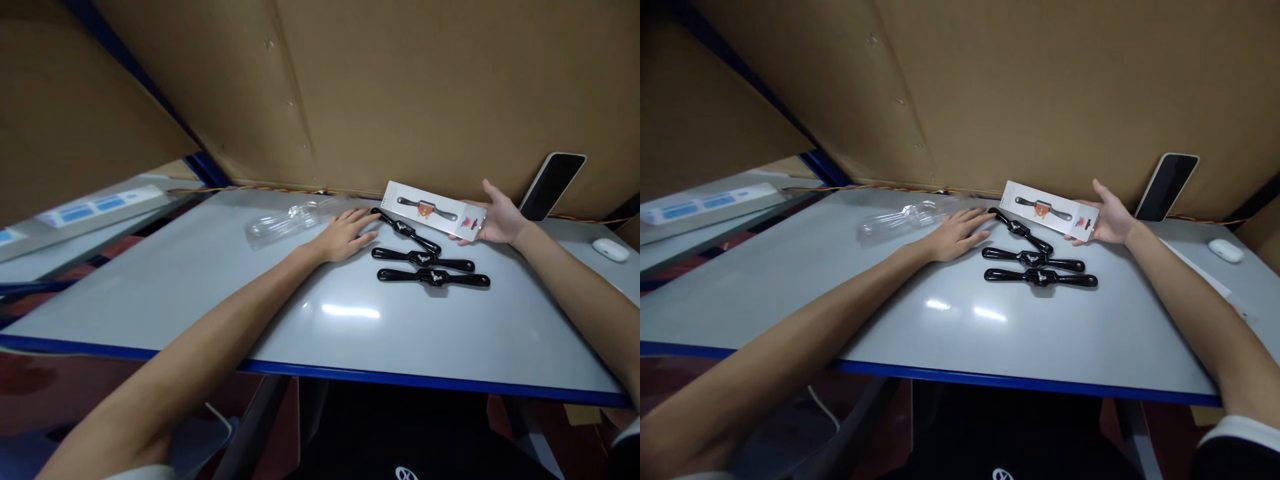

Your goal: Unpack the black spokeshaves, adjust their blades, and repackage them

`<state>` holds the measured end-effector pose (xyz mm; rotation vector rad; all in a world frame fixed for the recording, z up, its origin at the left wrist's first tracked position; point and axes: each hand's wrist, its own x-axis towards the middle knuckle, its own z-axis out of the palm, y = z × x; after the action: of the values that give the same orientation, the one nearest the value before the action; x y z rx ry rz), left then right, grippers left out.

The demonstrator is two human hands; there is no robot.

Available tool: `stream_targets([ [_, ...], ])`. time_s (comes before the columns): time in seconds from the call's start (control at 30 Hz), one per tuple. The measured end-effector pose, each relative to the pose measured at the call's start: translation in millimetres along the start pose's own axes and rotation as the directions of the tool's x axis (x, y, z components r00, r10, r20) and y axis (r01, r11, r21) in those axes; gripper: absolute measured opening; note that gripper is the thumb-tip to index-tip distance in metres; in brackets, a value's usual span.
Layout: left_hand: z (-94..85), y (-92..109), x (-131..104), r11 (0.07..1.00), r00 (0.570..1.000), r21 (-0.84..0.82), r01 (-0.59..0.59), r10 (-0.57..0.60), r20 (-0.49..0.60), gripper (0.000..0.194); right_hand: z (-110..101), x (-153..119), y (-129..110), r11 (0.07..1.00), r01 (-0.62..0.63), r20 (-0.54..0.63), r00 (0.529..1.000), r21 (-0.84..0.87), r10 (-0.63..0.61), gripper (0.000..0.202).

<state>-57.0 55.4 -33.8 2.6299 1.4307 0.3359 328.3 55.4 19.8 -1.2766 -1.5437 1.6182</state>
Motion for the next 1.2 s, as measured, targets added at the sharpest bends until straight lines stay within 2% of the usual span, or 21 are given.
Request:
stream_targets([
  [0.07,-0.5,2,1,1.0,1.0,0.01,0.012,-0.012,0.027,0.071,4,0,3,1.0,0.018,-0.052,0.998,-0.021,-0.019,0.065],
  [0.13,-0.6,2,2,1.0,0.999,0.022,0.012,-0.013,0.048,0.072,11,4,11,0.997,0.052,-0.155,0.986,-0.063,-0.061,0.053],
  [0.23,-0.2,-1,4,0.999,0.997,0.034,-0.032,0.03,0.077,0.07,19,11,23,0.987,0.125,-0.288,0.946,-0.099,-0.149,0.043],
  [0.3,0.0,-4,5,0.997,0.994,0.052,-0.054,0.049,0.096,0.067,21,15,30,0.98,0.16,-0.325,0.926,-0.12,-0.191,0.043],
  [0.37,-0.1,-5,6,0.996,0.993,0.074,-0.044,0.035,0.113,0.068,19,16,33,0.976,0.174,-0.323,0.924,-0.127,-0.207,0.045],
  [0.5,-1.7,-3,5,0.996,0.993,0.091,-0.02,0.009,0.118,0.07,10,11,33,0.981,0.159,-0.257,0.949,-0.11,-0.182,0.047],
  [0.6,-3.0,-2,4,0.996,0.995,0.08,-0.041,0.033,0.099,0.07,6,7,30,0.987,0.137,-0.208,0.966,-0.086,-0.152,0.049],
  [0.7,-3.6,-3,2,0.996,0.995,0.026,-0.089,0.088,0.042,0.07,7,9,31,0.986,0.151,-0.225,0.961,-0.069,-0.163,0.051],
  [0.8,-3.7,-4,1,0.985,0.987,-0.062,-0.159,0.158,-0.025,0.066,9,17,39,0.975,0.213,-0.344,0.912,-0.071,-0.224,0.051],
  [0.93,-2.3,-5,-1,0.964,0.971,-0.12,-0.239,0.233,-0.061,0.058,9,33,52,0.95,0.291,-0.539,0.786,-0.11,-0.303,0.05],
  [1.1,0.3,-5,-1,0.962,0.974,-0.165,-0.218,0.205,-0.095,0.056,4,40,59,0.934,0.319,-0.645,0.683,-0.16,-0.344,0.05],
  [1.2,1.7,-6,0,0.97,0.978,-0.156,-0.188,0.17,-0.122,0.058,2,41,60,0.931,0.314,-0.672,0.65,-0.187,-0.355,0.051],
])
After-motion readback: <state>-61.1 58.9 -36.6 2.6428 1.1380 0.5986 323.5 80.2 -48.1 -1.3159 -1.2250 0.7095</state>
